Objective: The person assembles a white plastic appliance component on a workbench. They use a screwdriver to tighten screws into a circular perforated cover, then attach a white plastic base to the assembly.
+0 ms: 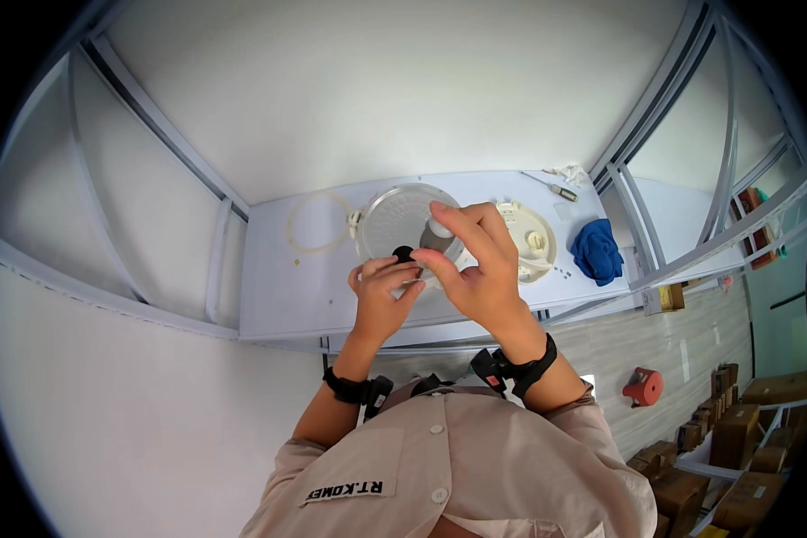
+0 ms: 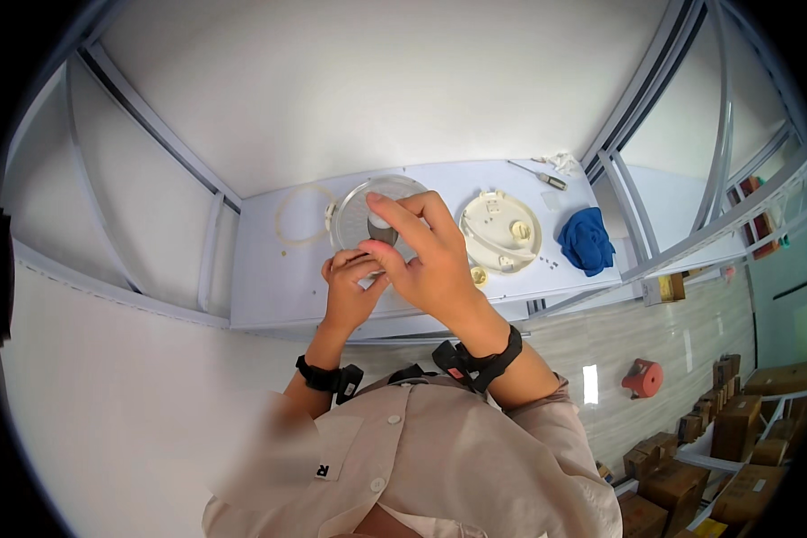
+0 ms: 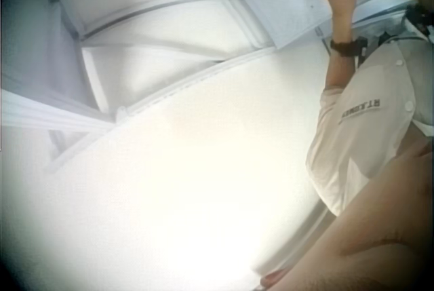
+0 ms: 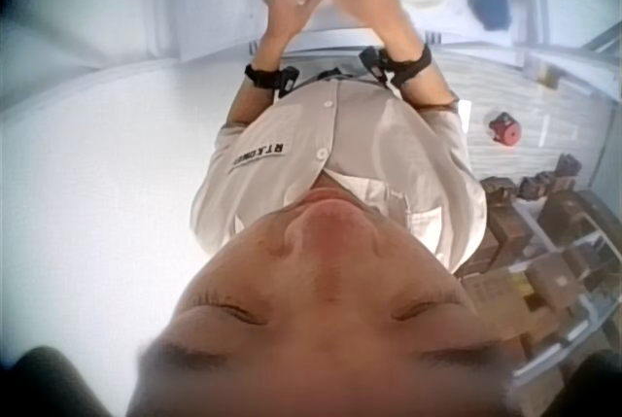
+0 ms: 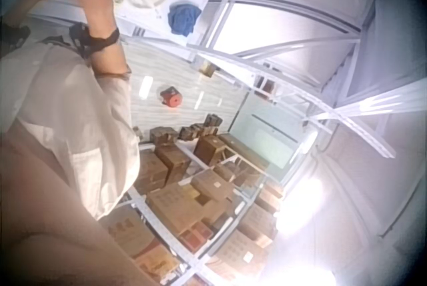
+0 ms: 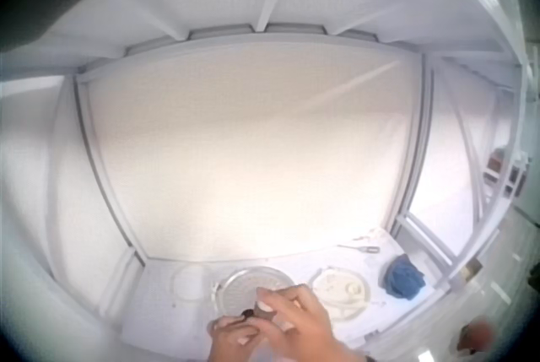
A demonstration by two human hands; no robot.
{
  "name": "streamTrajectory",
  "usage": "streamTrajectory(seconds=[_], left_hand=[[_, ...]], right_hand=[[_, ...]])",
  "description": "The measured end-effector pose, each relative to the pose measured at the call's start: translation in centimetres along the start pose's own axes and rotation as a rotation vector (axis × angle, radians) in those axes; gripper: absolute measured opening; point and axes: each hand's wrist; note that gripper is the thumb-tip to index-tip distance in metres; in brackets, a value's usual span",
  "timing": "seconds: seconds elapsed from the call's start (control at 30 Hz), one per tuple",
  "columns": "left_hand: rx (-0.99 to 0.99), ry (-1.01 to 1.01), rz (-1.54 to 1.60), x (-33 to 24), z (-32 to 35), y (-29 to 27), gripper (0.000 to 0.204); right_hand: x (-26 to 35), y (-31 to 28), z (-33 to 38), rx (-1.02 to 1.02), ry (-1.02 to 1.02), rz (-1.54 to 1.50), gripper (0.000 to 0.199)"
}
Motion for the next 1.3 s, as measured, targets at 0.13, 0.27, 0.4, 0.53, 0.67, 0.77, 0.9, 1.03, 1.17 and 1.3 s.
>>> streamTrajectory(seconds=[0.13,0.27,0.4,0.53,0.67,0.77,0.9,1.03,1.17,1.3], left_hand=[[0.036,-0.021,-0.021,0.0,0.0,-0.1,0.019],[-0.001,-0.015,-0.001,-0.5,-0.1,-0.4,0.019],[-0.006,-0.008,-0.016,0.0,0.1,0.0,0.018],[-0.012,-0.005,-0.010,0.0,0.1,0.1,0.018],[0.003,-0.014,-0.020,-0.1,0.1,0.1,0.018],[0.002,-0.015,-0.026,-0.1,0.1,0.1,0.017],[-0.011,-0.009,-0.022,-0.4,0.0,0.1,0.016],[-0.040,0.009,-0.030,-0.3,0.1,0.0,0.017],[-0.033,0.005,-0.024,0.1,0.0,0.5,0.017],[-0.076,0.031,0.019,-0.3,0.1,0.7,0.014]], right_hand=[[0.3,0.2,-0.1,0.014,-0.009,-0.056,0.056],[1.1,-0.2,-1.2,0.101,0.009,-0.146,0.057],[0.5,-0.5,-0.5,0.193,0.112,-0.184,0.052],[0.0,0.4,-0.3,0.071,-0.029,-0.119,0.053],[0.1,0.9,0.1,0.033,-0.044,-0.100,0.053],[0.3,1.0,0.6,0.030,-0.020,-0.085,0.053],[0.2,1.0,0.8,0.039,-0.007,-0.068,0.056],[1.4,0.7,0.4,0.114,0.055,0.010,0.067],[0.6,1.3,1.6,0.109,0.137,0.028,0.079],[0.6,1.5,1.1,-0.233,0.122,-0.380,0.088]])
Point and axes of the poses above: each hand's wrist, its own z-axis away from the middle knuckle, its own y-axis out of the palm, x = y × z, and after that the axes turned 5 degrees about -z, right-handed
